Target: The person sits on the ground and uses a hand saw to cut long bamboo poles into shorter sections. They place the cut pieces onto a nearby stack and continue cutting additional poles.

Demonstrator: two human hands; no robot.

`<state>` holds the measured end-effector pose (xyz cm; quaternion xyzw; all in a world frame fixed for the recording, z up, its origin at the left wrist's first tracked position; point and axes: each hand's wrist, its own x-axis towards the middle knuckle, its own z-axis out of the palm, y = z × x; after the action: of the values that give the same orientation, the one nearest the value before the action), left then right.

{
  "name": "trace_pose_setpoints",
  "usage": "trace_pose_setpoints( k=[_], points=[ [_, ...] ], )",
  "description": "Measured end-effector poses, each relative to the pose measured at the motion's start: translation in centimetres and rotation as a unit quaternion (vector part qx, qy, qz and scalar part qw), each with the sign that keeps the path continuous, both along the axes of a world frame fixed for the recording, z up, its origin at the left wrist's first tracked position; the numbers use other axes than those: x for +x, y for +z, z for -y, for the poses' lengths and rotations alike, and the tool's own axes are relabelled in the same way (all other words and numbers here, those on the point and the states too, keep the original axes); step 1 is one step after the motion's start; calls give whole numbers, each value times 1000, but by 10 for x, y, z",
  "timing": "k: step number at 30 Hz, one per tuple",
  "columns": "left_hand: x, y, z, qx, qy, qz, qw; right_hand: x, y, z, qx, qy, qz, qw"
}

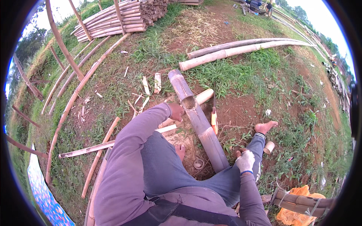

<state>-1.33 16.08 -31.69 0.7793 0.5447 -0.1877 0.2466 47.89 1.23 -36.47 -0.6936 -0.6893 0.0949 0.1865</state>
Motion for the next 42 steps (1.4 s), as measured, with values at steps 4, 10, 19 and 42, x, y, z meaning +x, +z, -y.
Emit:
trace_pose_setpoints(
  k=[4, 10, 19, 42],
  points=[
    [-1, -17, -9, -3, 5, 36, 999, -65, -16, -45, 38, 101, -85, 991],
    [3, -21, -14, 4, 33, 98, 995, -153, -39, -120, -54, 71, -259, 962],
    [-6, -72, -20, 4, 69, 163, 984, -167, -74, -134, -84, -32, -176, 980],
    [33, -120, -5, 142, 160, 325, 921, -179, -70, -180, -177, -73, -528, 828]
  ],
)
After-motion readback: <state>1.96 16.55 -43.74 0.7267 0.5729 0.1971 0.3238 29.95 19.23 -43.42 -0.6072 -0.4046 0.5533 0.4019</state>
